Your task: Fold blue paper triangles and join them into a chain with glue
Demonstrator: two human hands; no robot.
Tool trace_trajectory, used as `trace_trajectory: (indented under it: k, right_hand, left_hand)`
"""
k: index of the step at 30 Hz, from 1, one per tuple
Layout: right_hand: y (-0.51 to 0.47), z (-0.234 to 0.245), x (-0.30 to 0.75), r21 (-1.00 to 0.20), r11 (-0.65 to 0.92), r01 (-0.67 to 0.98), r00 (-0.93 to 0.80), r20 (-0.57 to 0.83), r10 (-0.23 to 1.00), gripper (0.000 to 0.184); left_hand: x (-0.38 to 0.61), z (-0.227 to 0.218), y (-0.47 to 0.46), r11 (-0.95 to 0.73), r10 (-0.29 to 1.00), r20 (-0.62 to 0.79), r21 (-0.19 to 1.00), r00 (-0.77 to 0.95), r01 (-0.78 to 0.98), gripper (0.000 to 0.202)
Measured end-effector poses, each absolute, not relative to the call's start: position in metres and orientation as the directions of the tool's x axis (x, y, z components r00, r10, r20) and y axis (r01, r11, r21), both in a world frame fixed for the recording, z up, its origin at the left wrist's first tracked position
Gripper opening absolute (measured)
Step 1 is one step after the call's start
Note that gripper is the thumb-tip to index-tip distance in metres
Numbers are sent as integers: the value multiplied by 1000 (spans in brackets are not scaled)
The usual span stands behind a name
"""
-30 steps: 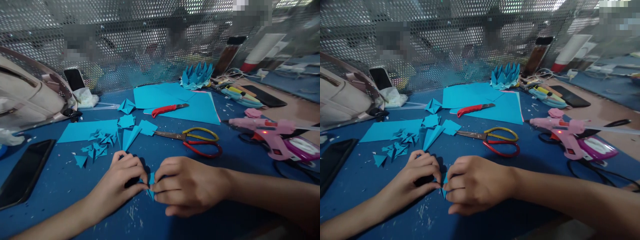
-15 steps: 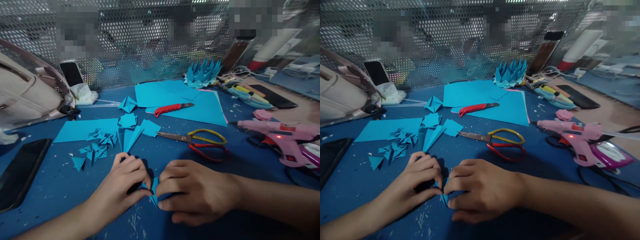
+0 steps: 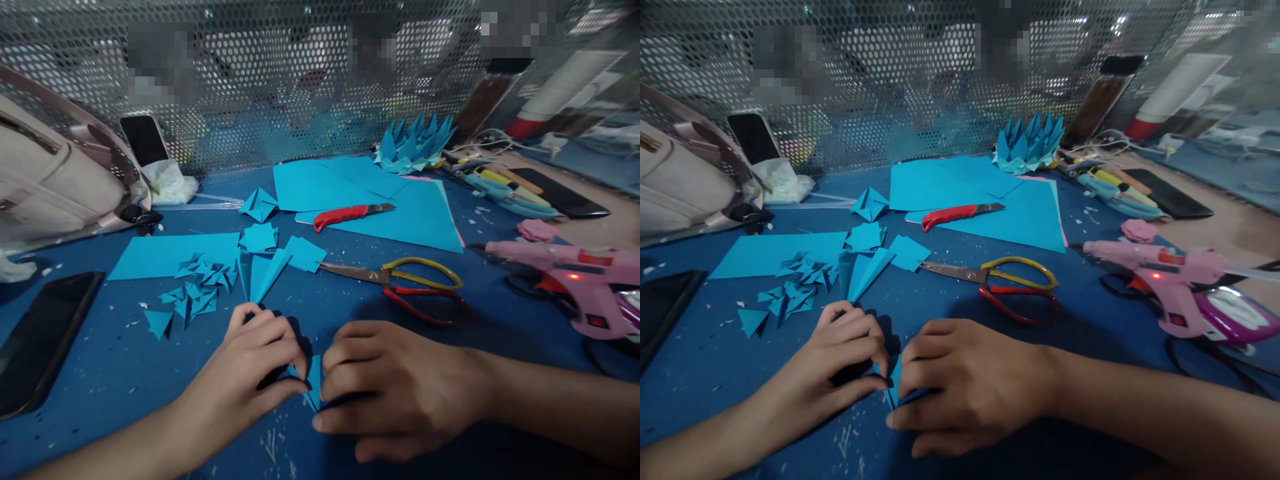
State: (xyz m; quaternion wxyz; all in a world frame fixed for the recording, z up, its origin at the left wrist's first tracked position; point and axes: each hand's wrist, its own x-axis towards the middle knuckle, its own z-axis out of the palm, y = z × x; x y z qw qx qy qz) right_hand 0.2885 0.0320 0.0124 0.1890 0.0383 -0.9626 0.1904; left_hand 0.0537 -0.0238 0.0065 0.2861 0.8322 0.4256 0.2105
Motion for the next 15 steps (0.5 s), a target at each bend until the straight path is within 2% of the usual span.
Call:
trace_trajectory:
  k: [10,15]
  right_hand:
    - [34,12,289,-361,921,-148,-934,357,-10,23]
    - [35,13,289,-369,918,-147,-939,343,-13,24]
  left_hand:
    - [53,7,-24,-468,832,109,665,544,582,10]
    - [54,10,-27,-447,836,65,658,545,606,9]
